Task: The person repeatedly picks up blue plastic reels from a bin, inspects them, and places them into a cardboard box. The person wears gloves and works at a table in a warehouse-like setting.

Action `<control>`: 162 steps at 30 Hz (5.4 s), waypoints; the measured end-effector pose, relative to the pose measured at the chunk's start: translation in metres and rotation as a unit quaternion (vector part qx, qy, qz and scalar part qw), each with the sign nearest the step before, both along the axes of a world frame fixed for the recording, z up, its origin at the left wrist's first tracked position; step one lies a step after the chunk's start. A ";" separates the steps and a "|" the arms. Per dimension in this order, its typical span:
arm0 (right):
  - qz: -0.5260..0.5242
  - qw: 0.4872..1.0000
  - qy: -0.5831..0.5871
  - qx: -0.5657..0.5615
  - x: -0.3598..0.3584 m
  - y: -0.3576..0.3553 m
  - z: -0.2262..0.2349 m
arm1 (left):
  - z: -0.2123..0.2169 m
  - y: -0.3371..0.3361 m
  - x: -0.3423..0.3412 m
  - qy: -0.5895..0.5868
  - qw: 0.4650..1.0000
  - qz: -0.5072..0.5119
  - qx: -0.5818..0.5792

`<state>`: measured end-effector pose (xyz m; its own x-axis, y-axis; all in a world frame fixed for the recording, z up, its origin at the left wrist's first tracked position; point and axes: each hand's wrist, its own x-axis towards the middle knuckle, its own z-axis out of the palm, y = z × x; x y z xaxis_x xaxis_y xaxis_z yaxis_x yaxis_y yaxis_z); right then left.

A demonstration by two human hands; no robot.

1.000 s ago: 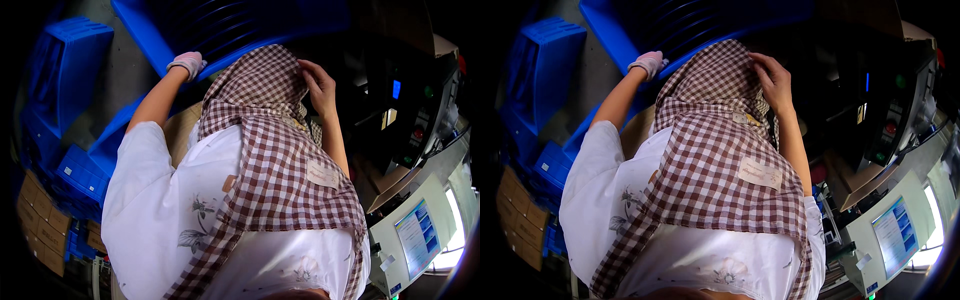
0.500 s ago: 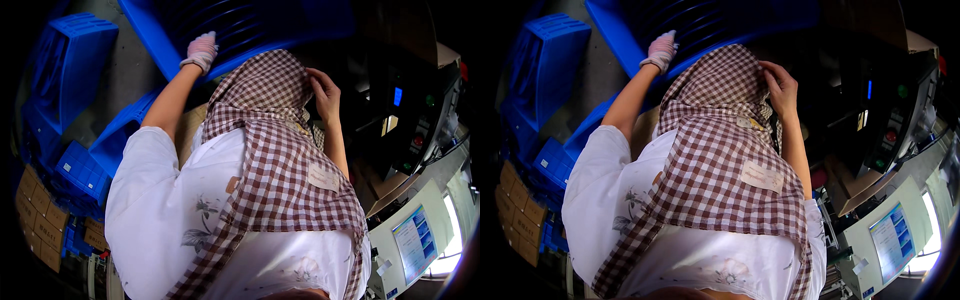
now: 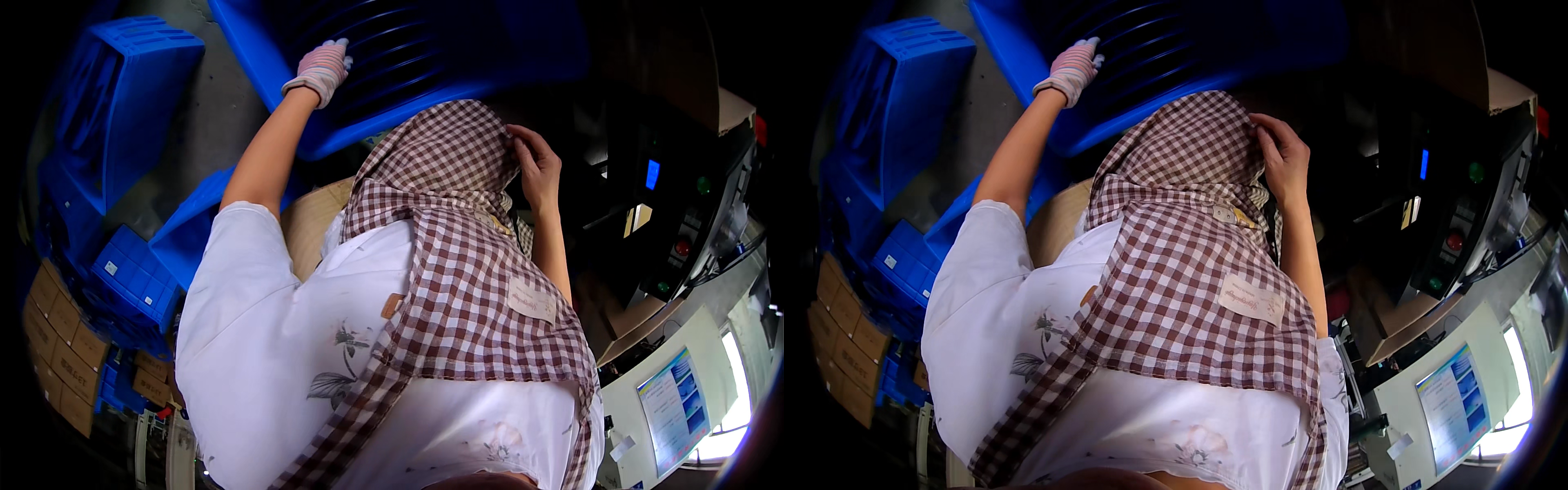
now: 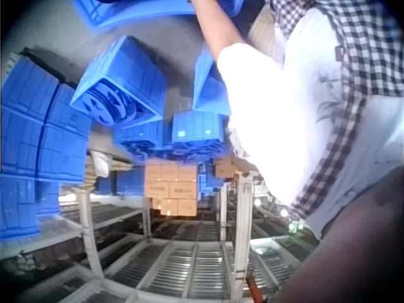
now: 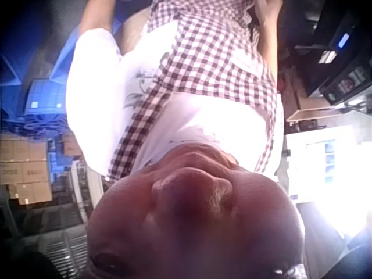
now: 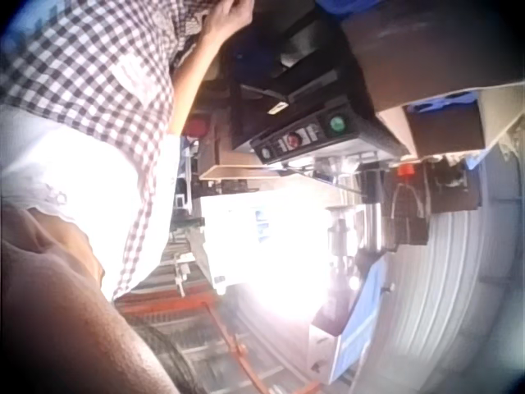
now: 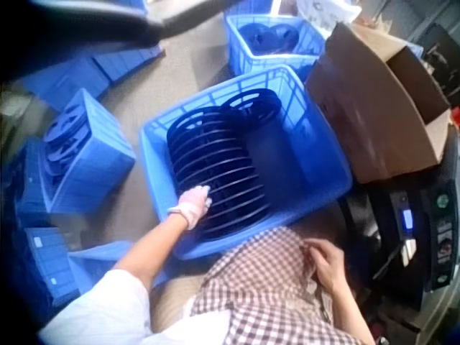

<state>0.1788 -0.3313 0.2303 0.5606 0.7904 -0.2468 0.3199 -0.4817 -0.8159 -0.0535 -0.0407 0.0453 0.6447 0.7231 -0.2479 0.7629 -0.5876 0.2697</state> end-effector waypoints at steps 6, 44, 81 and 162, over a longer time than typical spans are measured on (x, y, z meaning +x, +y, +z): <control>-0.007 0.999 -0.025 -0.039 0.000 0.008 0.001 | -0.001 -0.012 -0.006 -0.002 0.988 0.065 -0.143; -0.079 0.989 -0.119 0.034 0.003 0.023 0.001 | 0.056 0.162 0.032 -0.028 0.977 0.145 0.153; -0.098 0.989 -0.111 -0.004 0.013 0.012 -0.028 | 0.000 -0.057 0.028 0.120 0.986 -0.062 -0.098; 0.018 0.981 -0.195 -0.005 0.014 0.038 -0.027 | 0.000 -0.054 -0.011 -0.004 0.991 -0.033 -0.131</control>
<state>0.1928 -0.2935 0.2035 0.5854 0.8102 -0.0283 0.6233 -0.4721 -0.6234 -0.0649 -0.0944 0.0458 0.6909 0.5907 -0.4168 0.7225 -0.5453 0.4250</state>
